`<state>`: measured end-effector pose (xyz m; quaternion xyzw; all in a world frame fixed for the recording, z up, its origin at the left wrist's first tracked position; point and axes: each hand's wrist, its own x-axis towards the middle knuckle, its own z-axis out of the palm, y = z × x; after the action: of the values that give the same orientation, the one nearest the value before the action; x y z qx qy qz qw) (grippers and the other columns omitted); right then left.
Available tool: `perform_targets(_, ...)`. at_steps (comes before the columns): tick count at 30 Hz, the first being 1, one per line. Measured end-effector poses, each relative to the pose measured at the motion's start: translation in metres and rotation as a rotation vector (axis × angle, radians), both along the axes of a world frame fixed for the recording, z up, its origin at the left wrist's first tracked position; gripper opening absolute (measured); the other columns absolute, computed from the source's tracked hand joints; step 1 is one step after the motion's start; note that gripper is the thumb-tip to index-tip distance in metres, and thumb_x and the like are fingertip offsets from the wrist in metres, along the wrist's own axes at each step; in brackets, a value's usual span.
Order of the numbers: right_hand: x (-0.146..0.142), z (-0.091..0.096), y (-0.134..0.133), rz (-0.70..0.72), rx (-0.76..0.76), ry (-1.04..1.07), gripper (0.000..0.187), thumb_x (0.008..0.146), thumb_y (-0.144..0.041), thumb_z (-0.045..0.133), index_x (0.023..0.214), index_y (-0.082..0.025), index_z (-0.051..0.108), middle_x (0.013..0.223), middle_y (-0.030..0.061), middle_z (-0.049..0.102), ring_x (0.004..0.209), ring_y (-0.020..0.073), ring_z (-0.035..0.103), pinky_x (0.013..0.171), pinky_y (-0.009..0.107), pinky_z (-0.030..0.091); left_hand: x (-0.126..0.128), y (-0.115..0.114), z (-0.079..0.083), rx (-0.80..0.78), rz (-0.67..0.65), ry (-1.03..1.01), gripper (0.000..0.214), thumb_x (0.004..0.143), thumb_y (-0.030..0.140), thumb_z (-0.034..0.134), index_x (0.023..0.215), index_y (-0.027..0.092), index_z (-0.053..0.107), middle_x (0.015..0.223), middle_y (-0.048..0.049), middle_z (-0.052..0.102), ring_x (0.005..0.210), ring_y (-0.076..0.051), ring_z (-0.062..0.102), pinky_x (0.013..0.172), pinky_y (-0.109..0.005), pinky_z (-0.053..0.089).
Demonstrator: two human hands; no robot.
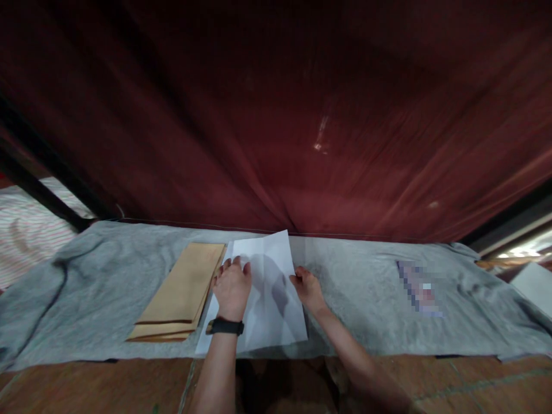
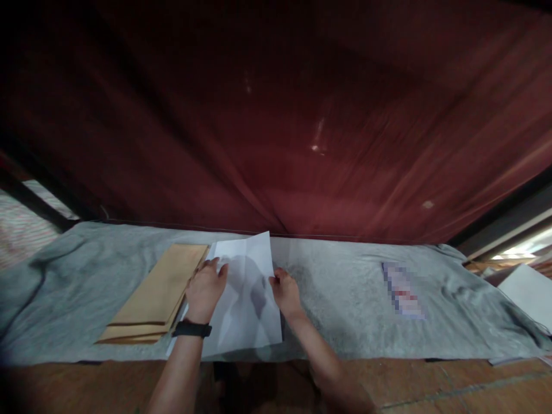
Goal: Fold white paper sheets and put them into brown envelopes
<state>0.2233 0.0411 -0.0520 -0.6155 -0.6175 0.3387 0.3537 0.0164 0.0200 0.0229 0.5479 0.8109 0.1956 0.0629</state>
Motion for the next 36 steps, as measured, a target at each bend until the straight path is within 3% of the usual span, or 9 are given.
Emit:
perform_targets(2,0.010,0.007,0.001,-0.003,0.007,0.241,0.017,0.078,-0.036,0.063,0.067,-0.023,0.057,0.061,-0.0029,0.055,0.060,0.0150,0.050,0.059,0.027,0.035,-0.004,0.009,0.000,0.088,0.012,-0.178,0.041,0.093,0.032,0.052,0.129,0.015,0.064,0.127,-0.0192,0.067,0.120,-0.034,0.062,0.101,-0.046,0.047)
perform_targets(7,0.048,0.034,0.002,-0.062,-0.131,0.782,0.034,0.068,-0.050,0.079,0.081,-0.022,0.065,0.072,-0.0006,0.068,0.062,0.0159,0.058,0.058,0.027,0.043,-0.005,0.024,-0.004,0.252,0.144,-0.926,0.050,0.083,0.037,0.067,0.129,0.017,0.064,0.117,-0.0120,0.072,0.110,-0.025,0.067,0.094,-0.036,0.052)
perform_targets(12,0.084,0.050,0.002,-0.063,-0.140,0.937,0.035,0.066,-0.048,0.086,0.083,-0.023,0.067,0.075,-0.0006,0.072,0.066,0.0171,0.064,0.063,0.028,0.048,0.023,0.024,-0.001,0.122,0.063,-1.450,0.056,0.066,0.038,0.083,0.116,0.017,0.068,0.095,-0.0077,0.075,0.084,-0.020,0.071,0.073,-0.029,0.054)
perform_targets(15,0.097,0.052,0.003,-0.025,-0.131,0.958,0.035,0.068,-0.049,0.086,0.084,-0.023,0.068,0.077,-0.0003,0.073,0.070,0.0184,0.067,0.067,0.029,0.049,0.040,0.025,0.001,0.008,-0.065,-1.603,0.046,0.059,0.036,0.088,0.098,0.017,0.071,0.083,-0.0051,0.075,0.073,-0.018,0.069,0.068,-0.028,0.054)
perform_targets(18,0.110,0.057,0.006,-0.017,-0.094,0.921,0.035,0.069,-0.050,0.085,0.084,-0.023,0.067,0.075,-0.0013,0.072,0.071,0.0182,0.066,0.069,0.029,0.049,0.049,0.028,0.001,0.030,-0.159,-1.556,0.037,0.056,0.034,0.089,0.083,0.017,0.070,0.073,-0.0012,0.072,0.068,-0.016,0.066,0.066,-0.026,0.052)
perform_targets(21,0.125,0.068,0.010,0.004,-0.005,0.815,0.031,0.071,-0.048,0.083,0.084,-0.023,0.070,0.077,-0.0018,0.072,0.073,0.0166,0.064,0.073,0.028,0.047,0.052,0.032,0.001,0.212,-0.237,-1.380,0.034,0.060,0.039,0.086,0.082,0.018,0.070,0.072,0.0009,0.070,0.067,-0.014,0.062,0.066,-0.024,0.048)
perform_targets(28,0.163,0.090,0.016,-0.086,0.259,0.488,0.022,0.075,-0.044,0.078,0.084,-0.024,0.074,0.084,-0.0009,0.071,0.077,0.0167,0.059,0.076,0.029,0.045,0.069,0.039,0.004,0.694,-0.364,-0.889,0.018,0.070,0.036,0.080,0.073,0.020,0.072,0.108,-0.0055,0.073,0.089,-0.016,0.063,0.071,-0.026,0.045)
perform_targets(32,0.177,0.081,0.011,-0.107,0.245,0.463,0.019,0.076,-0.042,0.073,0.080,-0.024,0.070,0.074,-0.0016,0.068,0.071,0.0170,0.058,0.075,0.031,0.047,0.084,0.039,0.002,0.523,-0.442,-0.910,0.019,0.075,0.037,0.074,0.079,0.019,0.074,0.100,-0.0053,0.074,0.085,-0.017,0.065,0.072,-0.027,0.049)
perform_targets(36,0.186,0.066,0.005,0.009,0.126,0.434,0.026,0.080,-0.045,0.068,0.094,-0.024,0.073,0.095,0.0026,0.074,0.094,0.0233,0.064,0.088,0.036,0.050,0.095,0.035,-0.010,0.214,-0.501,-0.993,0.030,0.071,0.038,0.073,0.093,0.018,0.075,0.097,-0.0061,0.077,0.092,-0.023,0.069,0.084,-0.034,0.054)
